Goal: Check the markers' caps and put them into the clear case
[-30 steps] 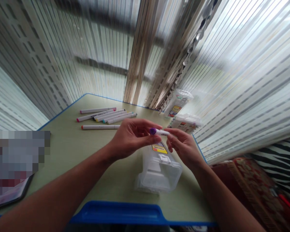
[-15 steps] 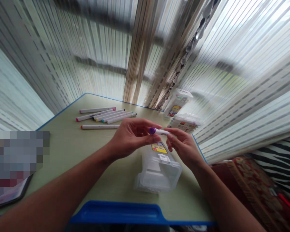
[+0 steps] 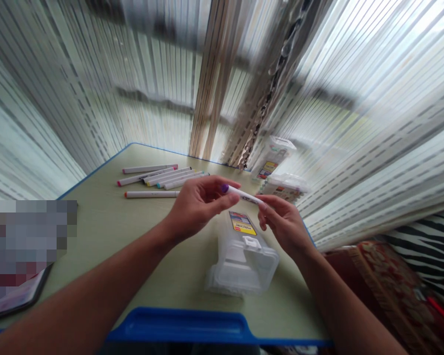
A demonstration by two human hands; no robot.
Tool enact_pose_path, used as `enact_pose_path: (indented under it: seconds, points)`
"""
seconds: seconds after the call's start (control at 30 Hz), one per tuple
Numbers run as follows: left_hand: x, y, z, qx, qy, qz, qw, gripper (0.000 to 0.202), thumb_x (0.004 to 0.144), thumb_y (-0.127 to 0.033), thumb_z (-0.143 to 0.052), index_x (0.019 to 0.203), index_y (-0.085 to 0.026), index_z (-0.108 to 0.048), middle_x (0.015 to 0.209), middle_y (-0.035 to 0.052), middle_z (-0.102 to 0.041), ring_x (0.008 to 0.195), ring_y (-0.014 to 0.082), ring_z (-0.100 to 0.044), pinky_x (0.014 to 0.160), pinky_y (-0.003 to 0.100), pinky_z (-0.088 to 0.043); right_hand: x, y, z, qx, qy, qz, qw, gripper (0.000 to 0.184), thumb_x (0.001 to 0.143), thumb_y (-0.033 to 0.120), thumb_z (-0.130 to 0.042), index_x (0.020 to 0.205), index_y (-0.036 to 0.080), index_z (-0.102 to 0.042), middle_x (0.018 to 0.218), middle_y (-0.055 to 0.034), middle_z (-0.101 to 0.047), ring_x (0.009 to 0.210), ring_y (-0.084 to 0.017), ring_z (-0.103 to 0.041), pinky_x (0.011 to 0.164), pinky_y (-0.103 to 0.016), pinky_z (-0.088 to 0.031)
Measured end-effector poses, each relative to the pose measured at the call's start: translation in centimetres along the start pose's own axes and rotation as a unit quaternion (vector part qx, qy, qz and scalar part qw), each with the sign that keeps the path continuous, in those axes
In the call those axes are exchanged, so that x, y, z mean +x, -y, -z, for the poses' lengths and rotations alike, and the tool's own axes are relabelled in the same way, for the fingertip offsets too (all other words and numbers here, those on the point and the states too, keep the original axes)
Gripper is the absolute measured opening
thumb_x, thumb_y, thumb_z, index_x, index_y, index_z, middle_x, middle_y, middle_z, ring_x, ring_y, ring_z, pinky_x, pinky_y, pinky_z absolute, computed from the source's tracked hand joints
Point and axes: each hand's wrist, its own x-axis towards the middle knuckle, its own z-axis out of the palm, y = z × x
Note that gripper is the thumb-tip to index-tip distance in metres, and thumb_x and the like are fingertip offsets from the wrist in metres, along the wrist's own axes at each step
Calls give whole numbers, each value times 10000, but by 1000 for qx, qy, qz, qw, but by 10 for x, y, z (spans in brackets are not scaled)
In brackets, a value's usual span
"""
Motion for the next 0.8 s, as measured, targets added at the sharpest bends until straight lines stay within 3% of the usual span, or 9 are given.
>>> enact_pose_path:
  seconds: [0.2,0.5,0.8]
  points:
    - [6,6,3,68,-45,18,997,210,784,-275,-757,928,-124,-728,633,-11,-612,510,72,-490,479,197,-393,-1,4,0,-1,-41,27,999,228,786,321,-807,970,191,-766,581,26,-590,484,-92,-465,446,-234,-392]
    - [10,20,10,76,-34,51,995,222,788,-297,-756,938,-137,-717,608,-26,-569,503,81,-482,481,209,-394,-5,9,-1,-1,-52,64,997,196,804,322,-793,949,195,-753,535,34,-589,419,-89,-475,396,-225,-357]
    - [13,31,12,102,-3,106,989,277,799,-367,-751,987,-167,-709,721,-15,-610,522,84,-535,504,213,-428,-19,25,-18,-34,-75,125,989,231,755,347,-817,885,176,-733,516,39,-602,393,-96,-534,368,-226,-431]
